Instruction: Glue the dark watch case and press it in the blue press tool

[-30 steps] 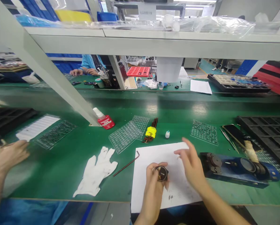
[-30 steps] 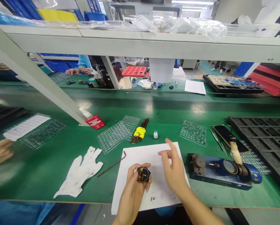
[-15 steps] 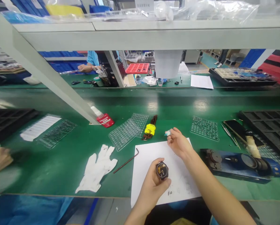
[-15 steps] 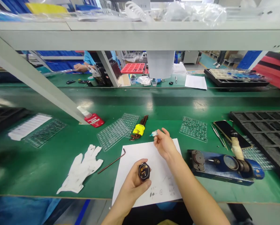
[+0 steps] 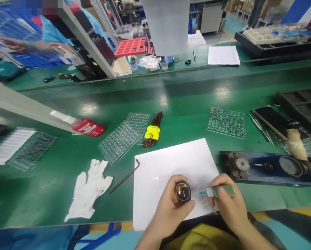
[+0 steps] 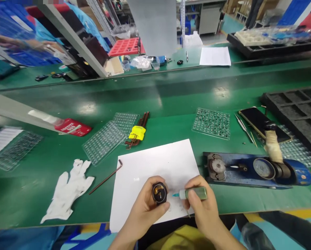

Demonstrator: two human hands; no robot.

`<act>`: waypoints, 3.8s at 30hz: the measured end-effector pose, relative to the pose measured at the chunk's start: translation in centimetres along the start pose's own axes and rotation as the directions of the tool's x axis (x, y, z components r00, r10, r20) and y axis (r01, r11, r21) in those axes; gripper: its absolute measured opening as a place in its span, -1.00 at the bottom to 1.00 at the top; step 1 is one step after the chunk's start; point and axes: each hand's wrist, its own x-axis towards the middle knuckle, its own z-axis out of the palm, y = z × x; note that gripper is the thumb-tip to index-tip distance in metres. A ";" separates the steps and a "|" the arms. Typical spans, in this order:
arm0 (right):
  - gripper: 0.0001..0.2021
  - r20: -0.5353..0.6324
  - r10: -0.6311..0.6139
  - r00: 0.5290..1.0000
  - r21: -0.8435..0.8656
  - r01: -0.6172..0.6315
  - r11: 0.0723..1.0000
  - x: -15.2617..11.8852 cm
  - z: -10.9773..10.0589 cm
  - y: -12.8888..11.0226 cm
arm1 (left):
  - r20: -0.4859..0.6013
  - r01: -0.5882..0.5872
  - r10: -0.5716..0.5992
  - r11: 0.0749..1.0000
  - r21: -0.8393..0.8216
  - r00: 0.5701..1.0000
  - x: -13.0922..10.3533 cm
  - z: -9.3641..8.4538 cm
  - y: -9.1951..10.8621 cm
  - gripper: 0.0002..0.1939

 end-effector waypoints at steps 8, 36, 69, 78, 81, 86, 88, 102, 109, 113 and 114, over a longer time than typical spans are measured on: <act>-0.78 -0.066 -0.082 0.994 -0.144 0.072 0.987 -0.3 0.4 -0.3 | 0.009 0.017 -0.018 0.997 0.073 1.000 0.0 0.3 0.8 -0.59; -0.86 0.056 -0.141 0.988 -0.331 0.152 0.931 0.1 0.3 -1.3 | 0.033 0.063 -0.064 0.997 0.034 0.997 0.1 0.1 1.0 -0.58; -0.89 0.067 -0.139 0.988 -0.396 0.155 0.905 0.0 0.1 -1.5 | 0.079 0.062 -0.062 0.998 0.003 0.995 0.1 -0.2 0.7 -0.56; -0.87 0.090 -0.125 0.988 -0.390 0.151 0.908 0.2 0.1 -2.0 | 0.019 0.126 -0.126 0.992 -0.006 0.992 -0.2 0.1 1.0 -0.44; -0.90 0.083 -0.120 0.989 -0.367 0.142 0.919 0.1 0.1 -1.9 | 0.019 0.126 -0.125 0.992 -0.012 0.992 -0.2 0.0 1.1 -0.44; -0.89 0.101 -0.083 0.991 -0.355 0.114 0.928 0.1 -0.1 -1.9 | 0.014 0.121 -0.121 0.992 -0.022 0.993 -0.2 0.2 1.2 -0.48; -0.88 0.106 -0.084 0.991 -0.343 0.116 0.932 0.2 0.0 -1.9 | 0.014 0.124 -0.124 0.992 -0.016 0.992 -0.1 0.2 1.2 -0.50; -0.87 0.097 -0.046 0.994 -0.283 0.072 0.957 0.0 -0.3 -1.8 | -0.010 0.132 -0.132 0.991 0.001 0.991 -0.3 0.3 1.3 -0.49; -0.87 0.082 -0.055 0.995 -0.332 0.080 0.940 -0.1 -0.3 -1.9 | -0.011 0.121 -0.121 0.993 0.002 0.993 -0.3 0.3 1.1 -0.50; -0.85 0.100 -0.030 0.994 -0.271 0.057 0.961 -0.1 -0.3 -1.9 | -0.019 0.129 -0.129 0.992 0.011 0.992 -0.3 0.2 1.0 -0.48; -0.85 0.099 -0.033 0.995 -0.260 0.058 0.964 -0.1 -0.3 -1.9 | -0.024 0.135 -0.134 0.991 0.013 0.991 -0.3 0.2 1.0 -0.47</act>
